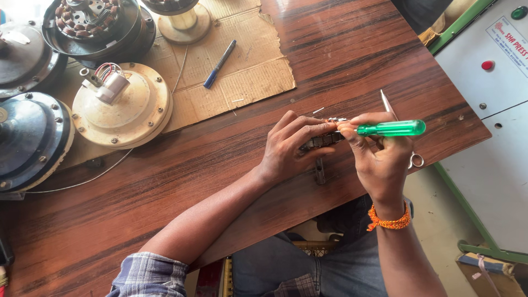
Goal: The person holds a motor armature and uses a green screwdriver to adjust or inspect the copper windings and commutator segments. The person rotates the armature and repeatedly probes the same area with the screwdriver while another person stands nearby.
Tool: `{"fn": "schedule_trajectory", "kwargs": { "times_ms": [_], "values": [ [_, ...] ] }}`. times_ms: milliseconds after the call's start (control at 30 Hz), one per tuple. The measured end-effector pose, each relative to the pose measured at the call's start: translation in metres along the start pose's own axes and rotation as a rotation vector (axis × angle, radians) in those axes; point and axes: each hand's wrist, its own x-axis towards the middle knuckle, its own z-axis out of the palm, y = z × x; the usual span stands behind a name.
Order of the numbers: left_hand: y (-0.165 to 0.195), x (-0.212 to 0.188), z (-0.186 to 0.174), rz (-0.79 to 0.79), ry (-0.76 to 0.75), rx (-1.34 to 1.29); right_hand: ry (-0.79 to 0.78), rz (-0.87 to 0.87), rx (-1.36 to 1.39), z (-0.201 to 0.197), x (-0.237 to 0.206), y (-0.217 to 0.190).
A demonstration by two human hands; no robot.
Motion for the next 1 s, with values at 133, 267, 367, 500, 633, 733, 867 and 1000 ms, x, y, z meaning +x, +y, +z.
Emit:
{"fn": "schedule_trajectory", "kwargs": {
  "times_ms": [133,267,367,500,633,733,867,1000],
  "values": [
    [0.001,-0.001,-0.001,-0.028,-0.006,-0.003,-0.011,0.116,-0.059,0.0,0.0,0.004],
    [0.0,-0.002,-0.003,0.011,-0.019,0.001,0.011,0.06,-0.002,-0.006,-0.006,0.011],
    [-0.002,-0.001,-0.005,0.022,-0.031,-0.019,0.061,0.017,0.211,-0.012,-0.019,0.015],
    [-0.002,-0.001,-0.005,0.022,-0.038,-0.032,0.081,0.022,0.285,-0.011,-0.036,0.022],
    [-0.001,0.0,-0.004,0.011,-0.048,-0.011,0.096,-0.028,0.325,-0.003,-0.039,0.025],
    [-0.001,0.0,-0.003,0.011,-0.05,0.005,0.101,-0.051,0.259,0.002,-0.038,0.023],
    [-0.002,-0.001,-0.002,0.003,-0.047,-0.002,0.103,-0.001,0.239,0.008,-0.038,0.02],
    [-0.004,-0.003,-0.001,0.003,-0.042,-0.015,0.106,-0.011,0.202,0.016,-0.047,0.016]
  ]
}}
